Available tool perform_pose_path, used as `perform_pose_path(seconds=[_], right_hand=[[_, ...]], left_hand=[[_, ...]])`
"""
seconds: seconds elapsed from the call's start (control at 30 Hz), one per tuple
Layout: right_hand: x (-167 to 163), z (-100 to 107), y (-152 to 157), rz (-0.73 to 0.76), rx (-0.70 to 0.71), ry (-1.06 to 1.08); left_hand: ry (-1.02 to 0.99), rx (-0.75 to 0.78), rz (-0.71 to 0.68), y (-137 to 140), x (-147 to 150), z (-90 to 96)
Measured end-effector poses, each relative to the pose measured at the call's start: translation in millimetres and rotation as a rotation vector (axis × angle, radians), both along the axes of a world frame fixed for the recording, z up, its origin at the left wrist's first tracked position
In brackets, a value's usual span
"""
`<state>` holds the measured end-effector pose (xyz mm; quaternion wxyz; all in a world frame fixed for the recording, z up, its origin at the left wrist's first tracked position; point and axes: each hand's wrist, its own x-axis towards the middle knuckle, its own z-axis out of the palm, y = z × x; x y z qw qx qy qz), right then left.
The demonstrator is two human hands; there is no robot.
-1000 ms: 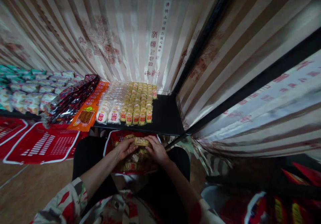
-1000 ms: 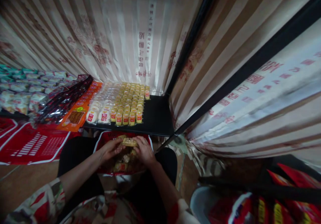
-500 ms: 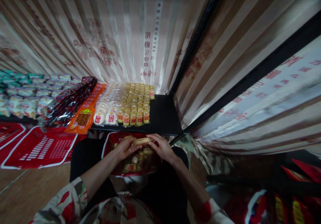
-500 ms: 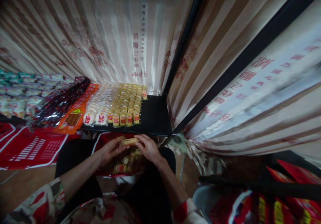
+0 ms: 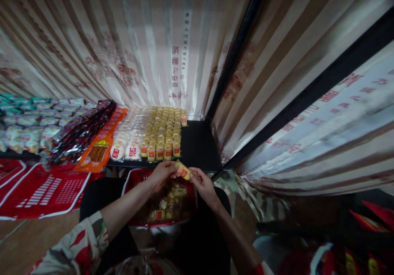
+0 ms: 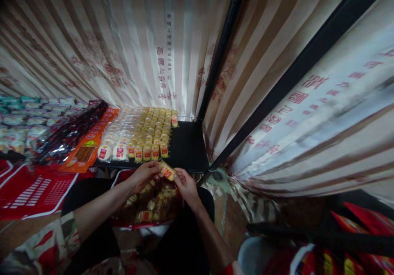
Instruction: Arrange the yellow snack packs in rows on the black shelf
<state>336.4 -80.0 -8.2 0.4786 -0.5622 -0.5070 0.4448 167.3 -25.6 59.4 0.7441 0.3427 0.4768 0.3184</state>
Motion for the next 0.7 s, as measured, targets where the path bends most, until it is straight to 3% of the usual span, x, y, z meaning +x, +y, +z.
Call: perform_pose_path(seconds=[0.2,0.37,0.57,0.7], right_hand=[[11,9,15,-0.076,0.162,-0.323],[21,15,38,-0.137,0.149,-0.350],[31,13,83,-0.229,0.126,-0.200],[38,4,124,-0.273,0.119,-0.177]], left_hand=[[0.202,0.262,-0.109,17,25,10.4],[0.234,0.378,-0.173,40,46,16.8],[0.352,0.474,0.077,71,79,5.6],[0.405,0.460,0.120,86,103,3.5]])
